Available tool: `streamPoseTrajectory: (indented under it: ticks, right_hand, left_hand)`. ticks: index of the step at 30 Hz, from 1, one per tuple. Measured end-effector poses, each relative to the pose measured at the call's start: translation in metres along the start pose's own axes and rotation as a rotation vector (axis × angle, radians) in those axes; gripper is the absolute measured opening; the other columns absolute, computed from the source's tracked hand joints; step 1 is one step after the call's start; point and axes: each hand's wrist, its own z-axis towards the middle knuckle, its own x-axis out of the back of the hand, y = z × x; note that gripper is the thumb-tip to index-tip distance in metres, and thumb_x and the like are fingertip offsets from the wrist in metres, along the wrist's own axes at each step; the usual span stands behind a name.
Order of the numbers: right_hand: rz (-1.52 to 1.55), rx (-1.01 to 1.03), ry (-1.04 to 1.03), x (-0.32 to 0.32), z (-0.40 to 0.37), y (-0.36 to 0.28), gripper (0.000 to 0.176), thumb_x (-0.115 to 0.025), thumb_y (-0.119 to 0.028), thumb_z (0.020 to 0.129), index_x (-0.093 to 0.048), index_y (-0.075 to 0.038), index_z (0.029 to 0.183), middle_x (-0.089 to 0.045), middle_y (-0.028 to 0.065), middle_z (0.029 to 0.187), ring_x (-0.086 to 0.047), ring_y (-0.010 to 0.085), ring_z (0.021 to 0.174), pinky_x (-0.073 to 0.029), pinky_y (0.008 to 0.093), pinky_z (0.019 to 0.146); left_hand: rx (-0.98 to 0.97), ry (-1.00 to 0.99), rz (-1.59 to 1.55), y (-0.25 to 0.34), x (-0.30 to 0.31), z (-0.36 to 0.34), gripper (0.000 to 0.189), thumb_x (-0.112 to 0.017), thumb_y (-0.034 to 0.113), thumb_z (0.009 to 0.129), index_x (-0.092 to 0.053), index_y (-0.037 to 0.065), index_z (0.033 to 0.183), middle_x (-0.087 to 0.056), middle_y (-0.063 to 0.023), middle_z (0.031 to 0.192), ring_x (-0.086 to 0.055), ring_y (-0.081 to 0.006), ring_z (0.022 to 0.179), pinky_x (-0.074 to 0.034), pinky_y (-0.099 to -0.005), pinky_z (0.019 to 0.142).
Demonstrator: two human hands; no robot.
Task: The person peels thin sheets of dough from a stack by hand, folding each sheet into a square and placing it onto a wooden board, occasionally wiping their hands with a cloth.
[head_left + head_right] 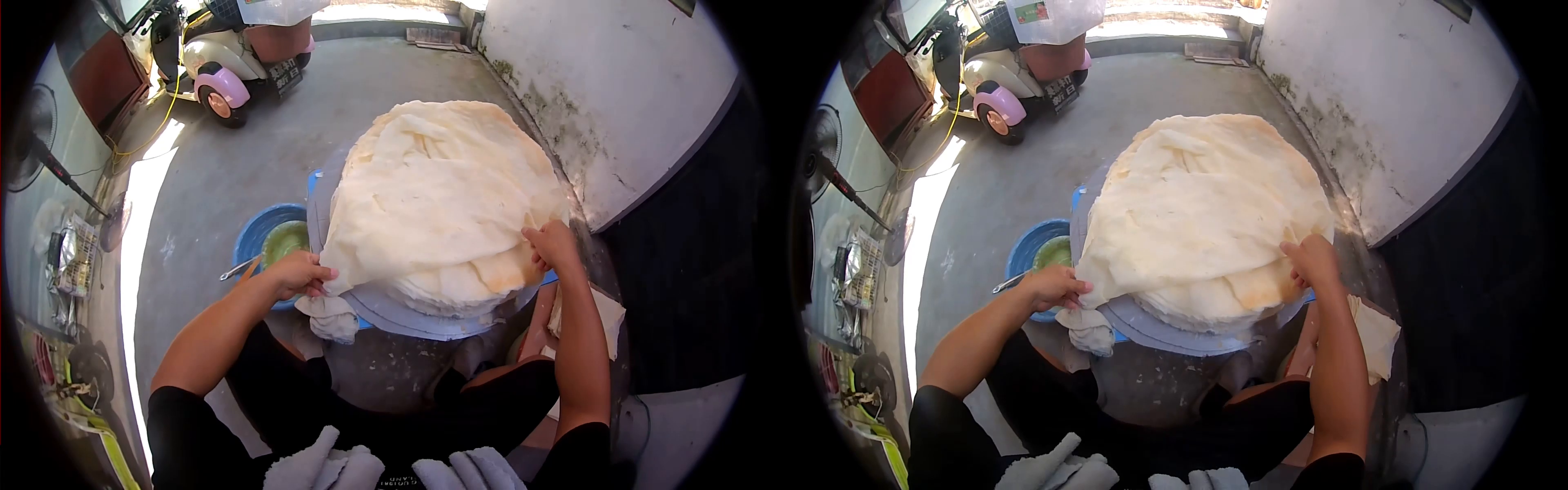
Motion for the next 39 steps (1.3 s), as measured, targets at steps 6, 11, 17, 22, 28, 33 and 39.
streamPoseTrajectory:
  ticks: [6,11,17,22,28,33,39]
  right_hand:
    - [0.078,0.033,0.008,-0.013,0.002,-0.001,0.037,-0.069,-0.025,0.09,-0.06,0.003,0.067,-0.063,0.0128,0.058,-0.058,0.02,0.041,-0.046,0.0361,0.039]
    - [0.125,0.067,-0.05,-0.019,0.017,0.014,0.023,-0.07,-0.016,0.089,-0.06,-0.001,0.077,-0.06,0.0089,0.058,-0.051,0.0163,0.036,-0.039,0.0332,0.032]
    - [0.561,0.003,-0.01,-0.013,0.01,0.01,0.012,-0.064,-0.014,0.089,-0.059,-0.002,0.088,-0.064,0.0105,0.076,-0.058,0.0184,0.044,-0.047,0.0329,0.036]
    - [0.989,-0.099,-0.07,-0.016,0.015,0.013,0.011,-0.064,-0.011,0.088,-0.057,-0.006,0.094,-0.064,0.0098,0.079,-0.068,0.0217,0.063,-0.054,0.0297,0.048]
    - [0.986,0.026,-0.085,-0.005,0.031,0.019,0.017,-0.068,-0.011,0.089,-0.058,-0.008,0.103,-0.065,0.0052,0.086,-0.066,0.0192,0.065,-0.056,0.0306,0.056]
    - [1.259,0.253,0.048,0.055,0.01,-0.03,0.026,-0.067,-0.008,0.09,-0.056,-0.007,0.114,-0.064,0.0062,0.095,-0.067,0.0183,0.084,-0.059,0.0307,0.066]
    - [1.221,0.393,0.174,0.125,0.022,-0.072,0.03,-0.065,-0.008,0.093,-0.053,0.0,0.119,-0.063,0.0112,0.098,-0.067,0.0217,0.086,-0.062,0.0314,0.073]
  left_hand:
    - [0.104,-0.052,-0.003,0.002,0.001,0.0,0.021,-0.076,0.022,0.09,-0.069,0.005,0.099,-0.07,-0.0049,0.082,-0.066,-0.0123,0.064,-0.056,-0.0255,0.059]
    - [0.181,-0.075,0.018,-0.003,0.005,0.01,0.024,-0.078,0.019,0.087,-0.068,0.004,0.102,-0.07,-0.0045,0.083,-0.067,-0.0116,0.067,-0.059,-0.0268,0.061]
    - [0.138,-0.089,-0.045,-0.006,0.009,0.011,0.024,-0.077,0.018,0.088,-0.067,0.005,0.106,-0.071,-0.0046,0.089,-0.068,-0.0128,0.073,-0.06,-0.0279,0.065]
    - [0.077,-0.045,-0.122,-0.007,0.007,0.008,0.032,-0.071,0.014,0.087,-0.064,0.004,0.116,-0.071,-0.0085,0.103,-0.069,-0.0199,0.088,-0.058,-0.034,0.077]
    - [-0.085,-0.173,-0.303,0.01,0.026,-0.02,0.045,-0.066,0.013,0.086,-0.055,0.001,0.128,-0.066,-0.0134,0.117,-0.066,-0.0243,0.101,-0.056,-0.0409,0.085]
    - [-0.45,0.034,-0.333,0.088,0.028,-0.085,0.035,-0.065,0.014,0.086,-0.058,0.003,0.119,-0.066,-0.0118,0.111,-0.068,-0.021,0.093,-0.06,-0.0353,0.077]
    - [-0.57,0.076,-0.319,0.193,0.044,-0.089,0.023,-0.064,0.013,0.092,-0.054,0.006,0.112,-0.063,-0.0076,0.105,-0.067,-0.0152,0.091,-0.06,-0.0293,0.077]
